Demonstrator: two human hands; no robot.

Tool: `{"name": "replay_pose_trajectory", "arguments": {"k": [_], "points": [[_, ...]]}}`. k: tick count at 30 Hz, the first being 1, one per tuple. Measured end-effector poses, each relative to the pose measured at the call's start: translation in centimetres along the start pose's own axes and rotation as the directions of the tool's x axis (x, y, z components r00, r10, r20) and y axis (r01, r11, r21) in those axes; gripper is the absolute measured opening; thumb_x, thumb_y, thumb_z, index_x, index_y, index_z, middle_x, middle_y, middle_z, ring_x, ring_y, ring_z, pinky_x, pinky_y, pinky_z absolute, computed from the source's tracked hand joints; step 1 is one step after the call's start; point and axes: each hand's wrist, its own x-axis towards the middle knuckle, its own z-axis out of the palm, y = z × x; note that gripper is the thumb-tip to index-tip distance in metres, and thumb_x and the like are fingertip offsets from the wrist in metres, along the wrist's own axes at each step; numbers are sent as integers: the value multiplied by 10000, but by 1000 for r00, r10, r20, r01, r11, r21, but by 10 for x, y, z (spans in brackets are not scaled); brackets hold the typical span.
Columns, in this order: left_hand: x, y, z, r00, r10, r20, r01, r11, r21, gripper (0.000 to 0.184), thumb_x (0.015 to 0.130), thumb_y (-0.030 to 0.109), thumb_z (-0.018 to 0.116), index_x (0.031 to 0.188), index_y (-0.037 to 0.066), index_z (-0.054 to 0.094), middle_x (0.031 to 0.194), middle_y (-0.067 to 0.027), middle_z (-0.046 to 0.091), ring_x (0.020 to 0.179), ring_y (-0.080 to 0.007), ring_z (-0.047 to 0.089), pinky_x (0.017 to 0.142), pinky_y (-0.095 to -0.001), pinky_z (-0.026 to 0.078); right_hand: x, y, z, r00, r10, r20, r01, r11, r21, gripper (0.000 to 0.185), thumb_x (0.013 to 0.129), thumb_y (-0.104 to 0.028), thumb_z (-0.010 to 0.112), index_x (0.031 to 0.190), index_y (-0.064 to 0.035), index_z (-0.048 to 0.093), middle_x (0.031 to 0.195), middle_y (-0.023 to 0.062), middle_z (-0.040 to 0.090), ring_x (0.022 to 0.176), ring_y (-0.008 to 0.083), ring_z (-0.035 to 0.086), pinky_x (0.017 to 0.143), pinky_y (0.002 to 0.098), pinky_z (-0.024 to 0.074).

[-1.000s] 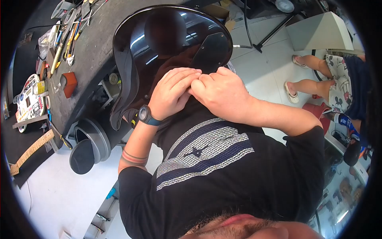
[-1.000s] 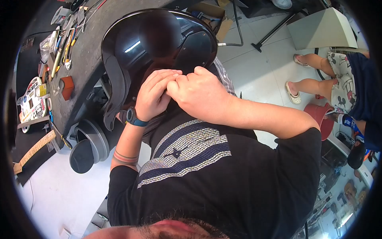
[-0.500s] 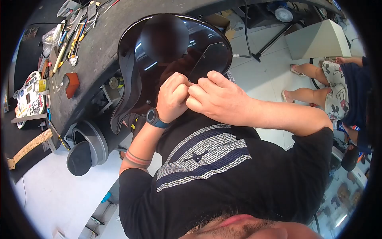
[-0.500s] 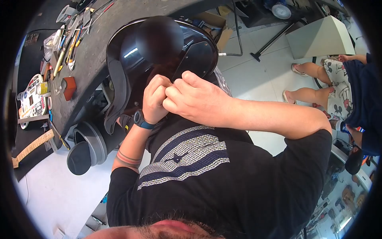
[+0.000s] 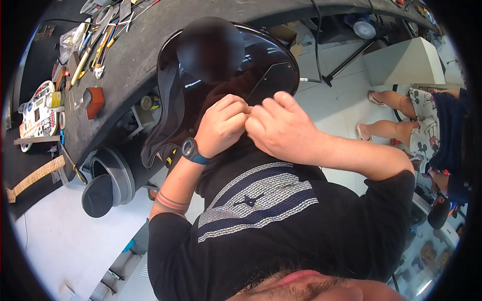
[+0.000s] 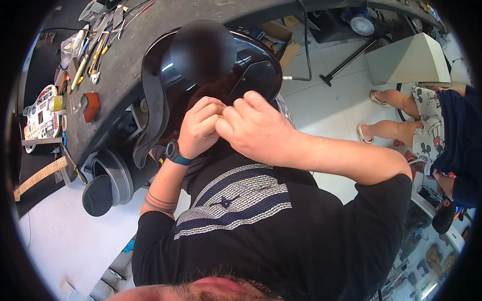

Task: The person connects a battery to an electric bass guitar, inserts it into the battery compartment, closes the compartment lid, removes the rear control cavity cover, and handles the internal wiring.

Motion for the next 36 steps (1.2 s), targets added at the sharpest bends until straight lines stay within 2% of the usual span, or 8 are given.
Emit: {"name": "replay_pose_trajectory", "arguments": {"k": [6, 12, 15, 17, 22, 25, 29, 36], "points": [[-2, 1, 13, 997, -31, -74, 35, 998, 48, 280, 762, -7, 878, 864, 62, 627, 953, -82, 667, 955, -307, 719, 782, -432, 623, -2, -1, 5, 998, 27, 59, -26, 999, -19, 181, 933, -229, 752, 967, -140, 598, 867, 44, 614, 858, 211, 646, 1016, 414, 475], [8, 14, -1, 989, -146, -13, 143, 980, -140, 321, 796, -5, 850, 1100, 37, 755, 1155, -106, 757, 1075, -340, 743, 925, -466, 609, -3, -1, 7, 993, -115, 6, 115, 991, -61, 155, 937, -217, 709, 958, -126, 585, 886, 47, 611, 897, 208, 663, 1004, 406, 482], [-1, 4, -11, 986, -71, 154, 94, 984, -152, 365, 827, 3, 813, 1191, 27, 781, 1222, -120, 777, 1130, -357, 748, 978, -473, 590, 1, 4, 5, 984, -180, 6, 180, 984, -14, 153, 944, -221, 700, 959, -125, 583, 909, 46, 620, 920, 210, 661, 1012, 405, 487], [-6, -2, -10, 993, -29, 113, 44, 990, -136, 281, 830, 21, 799, 1110, 34, 772, 1168, -118, 776, 1121, -349, 748, 971, -469, 594, 9, 8, 0, 978, -207, -25, 207, 978, -7, 133, 945, -216, 685, 965, -132, 584, 937, 44, 638, 936, 219, 656, 1027, 408, 491], [-8, -3, 1, 1000, -19, -13, 19, 999, -51, 238, 775, 71, 850, 971, 56, 715, 1046, -81, 730, 1006, -299, 727, 819, -420, 611, 15, 12, -6, 999, -27, -26, 30, 992, 121, 251, 981, -271, 811, 914, -148, 602, 895, 42, 623, 906, 227, 646, 1023, 427, 491], [-13, -2, 9, 996, -87, -7, 87, 995, 40, 265, 767, 92, 875, 971, 61, 708, 1057, -78, 724, 1009, -297, 718, 824, -423, 605, 6, 12, 4, 999, -49, 18, 48, 997, 64, 326, 986, -316, 870, 895, -145, 608, 871, 42, 611, 894, 227, 641, 1025, 431, 482], [-4, 5, 8, 988, -141, -67, 136, 988, -71, 291, 771, 77, 877, 1021, 55, 731, 1109, -89, 732, 1075, -309, 728, 897, -426, 604, 2, 10, 6, 996, -87, -10, 87, 996, -22, 172, 931, -210, 770, 920, -146, 611, 919, 26, 618, 930, 206, 646, 1083, 420, 456], [-11, 5, 3, 999, -49, 11, 49, 999, -8, 225, 815, 39, 808, 1036, 33, 765, 1117, -87, 765, 1141, -308, 753, 986, -454, 608, -5, 11, 9, 993, -119, -19, 120, 991, 62, 152, 929, -234, 774, 954, -155, 647, 985, 31, 656, 1028, 202, 667, 1137, 478, 437]]}}
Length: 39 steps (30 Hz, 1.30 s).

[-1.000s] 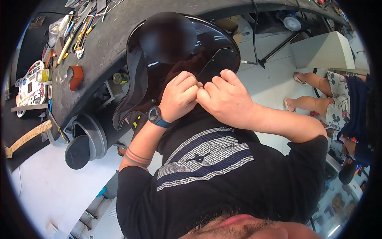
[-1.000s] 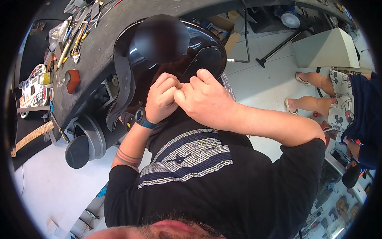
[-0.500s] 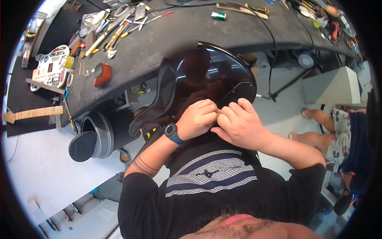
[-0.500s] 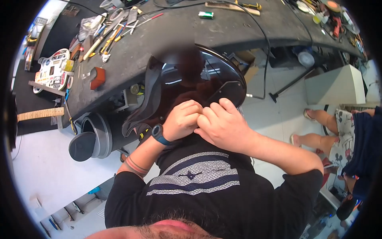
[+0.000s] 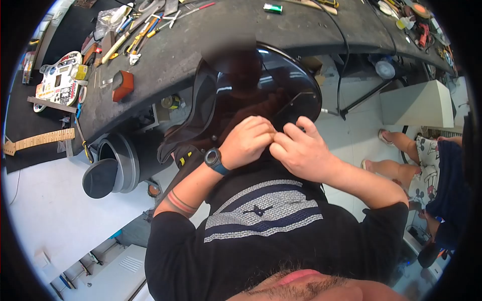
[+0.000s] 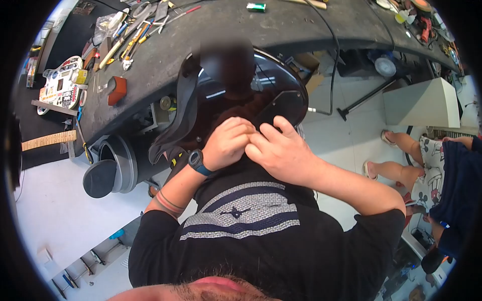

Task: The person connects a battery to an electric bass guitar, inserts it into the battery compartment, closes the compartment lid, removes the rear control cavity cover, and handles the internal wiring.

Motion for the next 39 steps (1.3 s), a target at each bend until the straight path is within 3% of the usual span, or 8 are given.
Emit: {"name": "replay_pose_trajectory", "arguments": {"k": [3, 7, 12, 16, 20, 25, 33, 39], "points": [[3, 1, 6, 996, -5, -89, 8, 1000, 29, 162, 837, 44, 819, 987, 50, 757, 1026, -63, 750, 1050, -290, 753, 877, -426, 609, 7, -1, -9, 995, 86, 54, -93, 987, 131, 224, 971, -302, 834, 975, -138, 681, 982, 28, 707, 1013, 215, 676, 1124, 482, 447], [3, 0, 11, 996, 16, -89, -8, 996, 92, 160, 913, 52, 864, 906, 70, 706, 952, -55, 696, 929, -273, 697, 789, -428, 581, 3, -5, 2, 990, 133, -40, -130, 989, 75, 278, 1010, -345, 860, 960, -136, 683, 929, 42, 737, 963, 225, 680, 1087, 472, 466], [0, -1, 15, 991, -73, -111, 79, 996, 46, 217, 824, 47, 891, 968, 63, 729, 1004, -69, 728, 980, -291, 727, 836, -427, 603, -1, -12, 3, 989, 136, -59, -137, 990, -13, 175, 994, -243, 772, 944, -169, 621, 960, 15, 689, 990, 192, 669, 1099, 435, 447], [6, 10, 1, 997, -62, -48, 61, 998, -22, 355, 804, 22, 871, 1152, 36, 800, 1190, -92, 822, 1136, -318, 787, 942, -447, 636, -7, -6, 5, 994, 33, -100, -38, 998, -41, 121, 937, -223, 737, 968, -187, 626, 1011, -6, 663, 1017, 172, 659, 1111, 411, 434], [-4, 1, 1, 998, 23, -54, -22, 1000, 15, 339, 818, 19, 880, 1145, 37, 792, 1166, -95, 820, 1080, -316, 794, 906, -438, 649, -9, 1, 7, 995, -26, -100, 31, 998, 47, 143, 950, -199, 748, 1084, -188, 701, 1058, -17, 687, 1045, 168, 676, 1113, 403, 424], [2, 1, 3, 994, 24, -107, -19, 999, 49, 320, 802, 4, 951, 1042, 42, 742, 1061, -82, 791, 949, -292, 781, 779, -399, 642, -32, 18, 35, 932, 344, -112, -282, 885, 371, 456, 915, -60, 863, 1345, -154, 743, 1196, -3, 722, 1145, 233, 706, 1157, 443, 398], [6, 0, 12, 990, 34, -139, -27, 998, 51, 375, 803, -64, 983, 893, 58, 640, 954, -69, 725, 797, -266, 737, 671, -395, 602, -20, 2, 84, 888, 423, -182, -360, 884, 299, 291, 959, -260, 862, 1221, -165, 782, 1204, -14, 707, 1243, 233, 649, 1145, 477, 400], [5, 6, 5, 971, 101, -216, -109, 994, -27, 415, 866, -101, 931, 854, 57, 547, 982, -127, 730, 812, -314, 748, 690, -408, 628, -18, 5, 91, 892, 395, -218, -326, 898, 295, 244, 941, -211, 860, 1172, -180, 786, 1128, -43, 720, 1183, 210, 667, 1126, 441, 404]]}}
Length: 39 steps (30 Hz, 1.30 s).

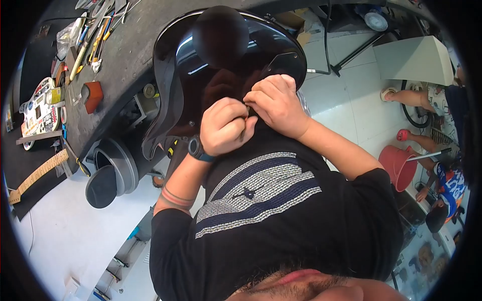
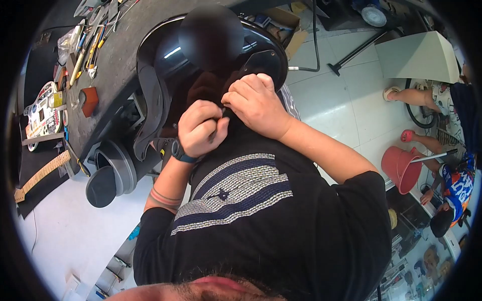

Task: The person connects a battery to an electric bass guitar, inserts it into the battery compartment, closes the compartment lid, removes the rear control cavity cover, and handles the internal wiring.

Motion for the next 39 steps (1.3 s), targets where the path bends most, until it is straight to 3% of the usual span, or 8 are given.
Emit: {"name": "replay_pose_trajectory", "arguments": {"k": [6, 9, 10, 14, 21, 23, 26, 39], "points": [[11, 18, -12, 786, -577, -222, 333, 698, -633, 222, 1130, -91, 699, 1204, 34, 531, 1103, -206, 749, 925, -265, 776, 791, -377, 710, 52, 39, -49, 969, -129, -209, 124, 992, -38, 306, 890, -94, 867, 1171, -176, 778, 1173, 23, 776, 1167, 304, 730, 1066, 505, 515], [11, 4, -8, 729, -672, -133, 407, 580, -705, 447, 1123, -101, 732, 1462, 51, 482, 1117, -208, 798, 957, -233, 810, 830, -349, 700, 113, 116, -76, 934, 34, -355, -121, 967, -224, 85, 1098, -61, 763, 1175, -37, 790, 1086, 106, 797, 998, 322, 738, 893, 437, 582], [12, 4, -5, 709, -698, -107, 425, 543, -724, 497, 1115, -111, 748, 1504, 39, 476, 1132, -206, 819, 977, -232, 826, 847, -339, 696, 140, 129, -88, 935, -24, -353, -71, 965, -253, 114, 1044, -74, 738, 1151, -36, 745, 1046, 200, 765, 1065, 430, 750, 934, 538, 595], [9, 0, 12, 765, -642, -48, 452, 589, -670, 458, 1130, -102, 739, 1524, 14, 535, 1201, -217, 844, 1088, -268, 848, 956, -361, 700, 169, 181, -80, 955, -33, -295, -96, 905, -413, 160, 1033, -23, 707, 1184, -32, 760, 1135, 215, 744, 1155, 430, 709, 987, 517, 571], [14, -3, 31, 889, -439, 131, 451, 785, -425, 179, 1123, -156, 683, 1245, -36, 737, 1295, -187, 831, 1233, -325, 845, 1064, -404, 707, 99, 133, -96, 932, 108, -346, -183, 964, -193, 204, 1028, -42, 715, 1224, -37, 770, 1171, 214, 748, 1149, 447, 721, 990, 521, 589], [22, -2, 40, 888, -427, 174, 461, 812, -358, 172, 1110, -144, 711, 1237, -33, 747, 1262, -174, 842, 1208, -293, 847, 1040, -391, 702, 51, 122, -78, 919, 220, -327, -234, 972, -4, 125, 1130, -95, 752, 1233, -34, 787, 1114, 112, 793, 986, 309, 741, 905, 431, 597], [36, 3, 52, 883, -421, 209, 465, 845, -264, 167, 1085, -104, 767, 1224, -12, 775, 1208, -139, 869, 1136, -239, 855, 991, -366, 691, 0, 75, -73, 870, 475, -136, -440, 870, 222, 150, 1083, -80, 763, 1226, -34, 757, 1137, 120, 764, 1105, 332, 747, 944, 451, 596], [42, 0, 63, 895, -377, 237, 411, 904, -115, 183, 1061, -55, 808, 1232, 5, 784, 1196, -126, 880, 1073, -251, 880, 908, -347, 697, -49, 41, -70, 769, 638, -38, -586, 729, 354, 231, 1146, -97, 729, 1367, -30, 732, 1245, 85, 765, 1148, 221, 743, 984, 369, 573]]}}
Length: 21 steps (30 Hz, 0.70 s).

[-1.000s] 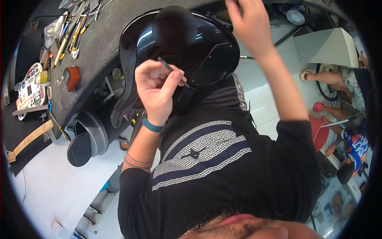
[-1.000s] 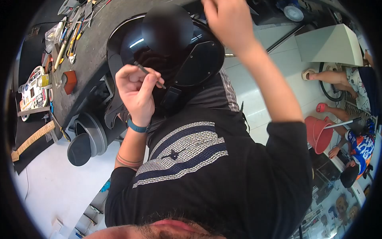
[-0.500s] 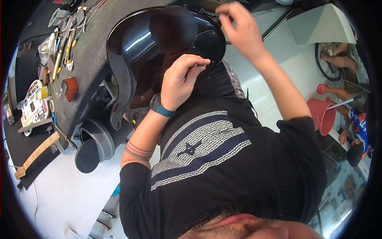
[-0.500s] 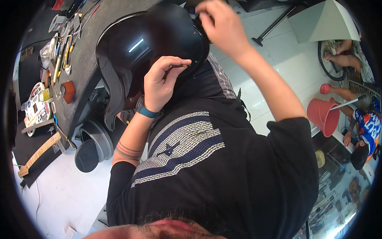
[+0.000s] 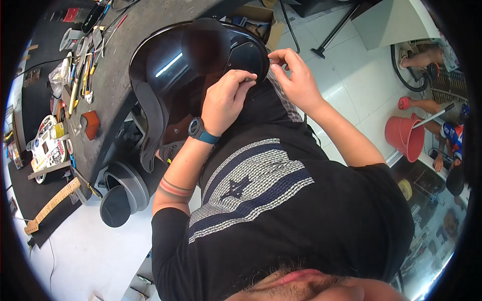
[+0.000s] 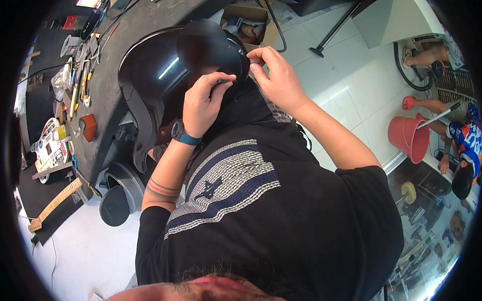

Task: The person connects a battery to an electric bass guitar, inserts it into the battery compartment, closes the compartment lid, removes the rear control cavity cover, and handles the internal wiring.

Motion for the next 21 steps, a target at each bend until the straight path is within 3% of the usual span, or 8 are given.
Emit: {"name": "replay_pose_trajectory", "arguments": {"k": [3, 6, 10, 12, 14, 21], "points": [[2, 0, 3, 996, 87, -30, -85, 995, 50, 199, 1024, -49, 824, 1207, 13, 772, 1138, -130, 855, 994, -294, 860, 842, -386, 685, -2, -3, -2, 1000, 8, -16, -8, 999, 41, 225, 1144, -106, 723, 1343, -2, 721, 1249, 146, 770, 1135, 293, 780, 1031, 426, 616], [3, 0, 2, 978, 208, 29, -210, 966, 154, 204, 1020, -34, 828, 1210, 14, 774, 1154, -140, 844, 986, -323, 855, 832, -401, 692, -7, -15, -2, 998, 4, -59, 0, 998, 61, 156, 1147, -130, 733, 1239, -4, 745, 1145, 151, 785, 1052, 321, 784, 964, 445, 621], [4, -2, 3, 914, 380, 145, -406, 863, 301, 267, 943, -17, 847, 1198, 21, 777, 1183, -128, 817, 1030, -333, 832, 861, -423, 692, -20, -45, -17, 988, -149, 39, 154, 977, -147, 232, 1131, -211, 776, 977, -45, 726, 877, 117, 740, 822, 346, 733, 788, 457, 563], [8, -2, 1, 895, 408, 180, -444, 851, 280, 310, 887, -6, 851, 1186, 29, 776, 1192, -117, 805, 1063, -319, 817, 889, -426, 685, -23, -63, -20, 957, -272, 102, 289, 919, -267, 338, 1124, -266, 794, 866, -73, 692, 771, 96, 702, 728, 348, 694, 715, 457, 515], [11, -2, 1, 886, 423, 190, -461, 851, 252, 372, 817, -3, 848, 1179, 40, 776, 1198, -112, 786, 1081, -310, 792, 926, -432, 670, -23, -69, -15, 950, -295, 105, 313, 877, -365, 368, 1118, -294, 799, 837, -86, 682, 751, 81, 698, 698, 332, 686, 696, 454, 497], [13, -7, 3, 911, 393, 126, -411, 892, 189, 306, 821, -24, 849, 1112, 30, 773, 1153, -85, 797, 1038, -309, 785, 893, -424, 659, -24, -78, -11, 937, -300, 181, 349, 746, -567, 333, 1117, -278, 791, 866, -94, 673, 773, 72, 722, 736, 291, 721, 740, 445, 510]]}}
